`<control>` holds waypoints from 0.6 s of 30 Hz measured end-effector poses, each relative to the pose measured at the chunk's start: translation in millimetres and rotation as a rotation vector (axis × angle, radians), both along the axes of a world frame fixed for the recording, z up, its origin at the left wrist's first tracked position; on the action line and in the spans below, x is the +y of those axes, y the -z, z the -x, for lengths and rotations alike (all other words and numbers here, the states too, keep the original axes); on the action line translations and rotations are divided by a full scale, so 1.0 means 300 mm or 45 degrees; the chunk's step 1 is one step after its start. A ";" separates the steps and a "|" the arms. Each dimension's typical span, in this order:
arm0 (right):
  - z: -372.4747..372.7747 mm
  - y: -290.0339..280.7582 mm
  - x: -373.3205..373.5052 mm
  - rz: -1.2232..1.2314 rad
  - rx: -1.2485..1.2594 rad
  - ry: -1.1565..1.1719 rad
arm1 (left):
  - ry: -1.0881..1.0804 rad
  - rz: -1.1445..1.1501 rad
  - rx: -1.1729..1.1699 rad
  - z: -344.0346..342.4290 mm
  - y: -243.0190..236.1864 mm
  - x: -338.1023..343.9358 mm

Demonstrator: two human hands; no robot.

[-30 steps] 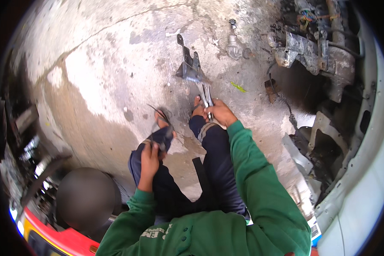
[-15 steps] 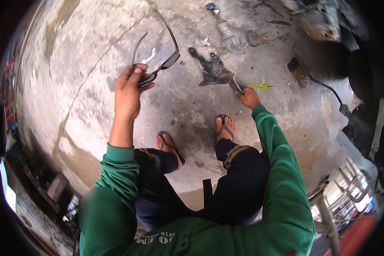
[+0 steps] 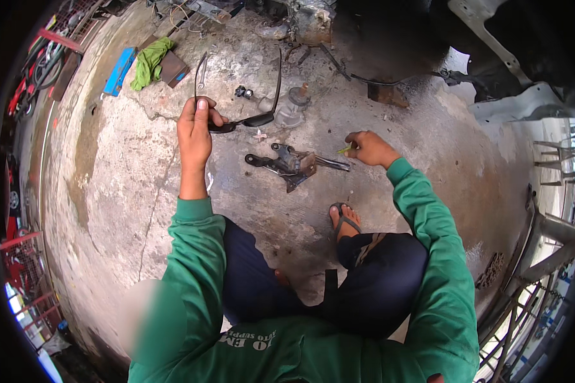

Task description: The person sits on the floor and uses pliers and a wrench to disassemble and reassemble a metal car part. They remove a bolt, separate components, and then reattach them before attempting to fit the part into the vehicle's undercarriage.

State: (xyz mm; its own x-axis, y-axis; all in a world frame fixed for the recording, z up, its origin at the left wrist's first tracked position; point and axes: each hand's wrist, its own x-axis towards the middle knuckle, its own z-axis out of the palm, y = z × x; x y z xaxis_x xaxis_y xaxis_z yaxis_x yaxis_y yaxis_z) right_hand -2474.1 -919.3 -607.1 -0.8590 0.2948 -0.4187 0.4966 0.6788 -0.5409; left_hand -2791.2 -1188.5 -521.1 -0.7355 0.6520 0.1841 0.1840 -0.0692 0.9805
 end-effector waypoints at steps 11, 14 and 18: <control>0.042 -0.896 -0.400 0.445 0.927 0.437 | 0.444 -0.562 -0.004 -0.282 -0.409 0.001; 0.009 -0.987 -0.450 0.362 0.863 0.500 | 0.494 -0.773 -0.049 -0.323 -0.470 -0.007; -0.013 -1.084 -0.528 0.438 1.129 0.419 | 0.592 -0.969 -0.089 -0.310 -0.593 -0.067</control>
